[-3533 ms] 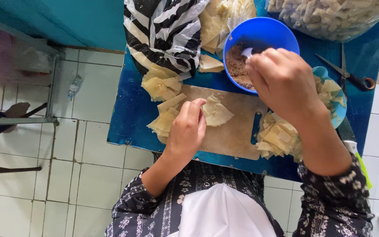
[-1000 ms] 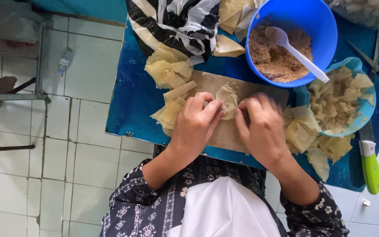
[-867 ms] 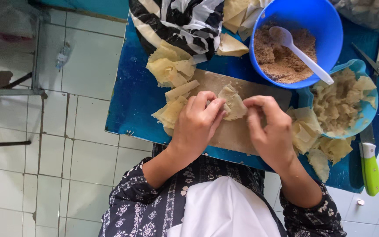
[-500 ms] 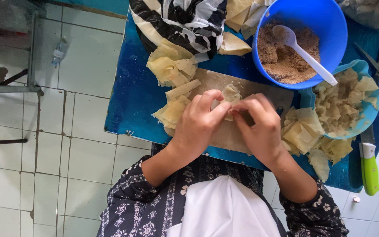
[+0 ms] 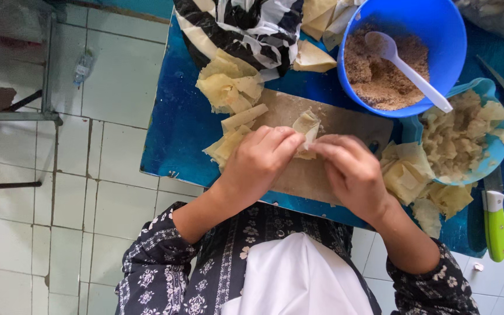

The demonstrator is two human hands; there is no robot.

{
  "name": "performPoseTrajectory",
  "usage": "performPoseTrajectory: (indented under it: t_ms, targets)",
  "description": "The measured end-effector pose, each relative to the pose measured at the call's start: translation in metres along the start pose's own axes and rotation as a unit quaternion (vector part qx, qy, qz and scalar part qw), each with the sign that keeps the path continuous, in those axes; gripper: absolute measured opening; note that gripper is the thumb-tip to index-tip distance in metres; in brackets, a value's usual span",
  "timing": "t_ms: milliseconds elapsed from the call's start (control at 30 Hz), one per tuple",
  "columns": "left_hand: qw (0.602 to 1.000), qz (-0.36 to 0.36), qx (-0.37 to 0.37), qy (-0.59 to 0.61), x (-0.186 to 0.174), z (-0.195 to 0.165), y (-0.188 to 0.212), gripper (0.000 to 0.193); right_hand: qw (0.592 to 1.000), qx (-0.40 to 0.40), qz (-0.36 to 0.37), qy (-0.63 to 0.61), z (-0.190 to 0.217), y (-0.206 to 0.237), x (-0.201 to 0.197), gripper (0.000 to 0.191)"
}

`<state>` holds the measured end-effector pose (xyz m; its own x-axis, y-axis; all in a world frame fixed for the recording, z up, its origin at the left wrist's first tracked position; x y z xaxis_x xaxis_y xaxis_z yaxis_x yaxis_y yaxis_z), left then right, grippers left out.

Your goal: The person folds thin square pastry wrappers in half by hand on a cutting board and stacks the folded pieces on the board. They occasionally pick up more wrappers from the table and use a spoon to scoop a brown sugar mixture from a blue bowl.

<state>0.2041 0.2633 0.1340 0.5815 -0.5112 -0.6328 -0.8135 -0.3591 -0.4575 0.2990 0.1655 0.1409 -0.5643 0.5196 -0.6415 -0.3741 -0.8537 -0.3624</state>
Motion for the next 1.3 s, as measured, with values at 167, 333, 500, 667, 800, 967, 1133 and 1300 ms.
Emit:
performPoseTrajectory:
  t_ms: [167,333,500,667,800,967,1133,1300]
  targets:
    - [0.999,-0.008,-0.030,0.022,-0.002,0.002,-0.006,0.038,0.989,0.117,-0.060,-0.074,-0.024,0.008,-0.004,0.027]
    - [1.000,0.005,-0.002,-0.005,-0.003,-0.002,-0.005,0.040,0.995,0.073,-0.064,-0.029,-0.015,0.004,0.000,0.023]
    - [0.996,0.005,0.050,-0.078,-0.003,-0.009,-0.002,0.029,0.990,-0.061,-0.012,0.127,0.011,-0.005,-0.001,0.025]
    - [0.984,0.003,0.113,-0.136,-0.006,-0.018,0.004,0.030,0.915,-0.243,0.064,0.315,0.035,0.007,0.011,0.031]
    - [0.981,0.001,0.138,-0.136,-0.005,-0.023,0.005,0.031,0.958,-0.155,0.040,0.239,0.016,0.001,0.014,0.020]
    - [0.997,0.018,0.036,-0.061,0.004,-0.004,-0.004,0.017,0.992,0.065,-0.029,0.103,-0.023,-0.004,0.010,0.016]
    - [0.999,0.022,-0.047,0.015,0.016,0.013,-0.017,0.008,0.989,-0.013,-0.015,0.148,-0.006,-0.007,0.009,0.017]
    - [0.998,0.051,0.018,-0.040,0.017,0.008,-0.018,0.009,0.990,0.008,-0.011,0.138,-0.012,-0.008,0.010,0.017]
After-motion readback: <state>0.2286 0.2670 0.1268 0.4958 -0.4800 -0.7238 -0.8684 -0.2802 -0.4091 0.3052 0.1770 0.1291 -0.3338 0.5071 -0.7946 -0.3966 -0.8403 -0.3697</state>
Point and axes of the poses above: each hand's wrist, its own y-axis away from the middle knuckle, its own x-axis out of the palm, z = x × y, the point moved 10 cm from there along -y, towards the middle knuckle, and after that the axes turned 9 degrees about -z, right-handed, at the moved point
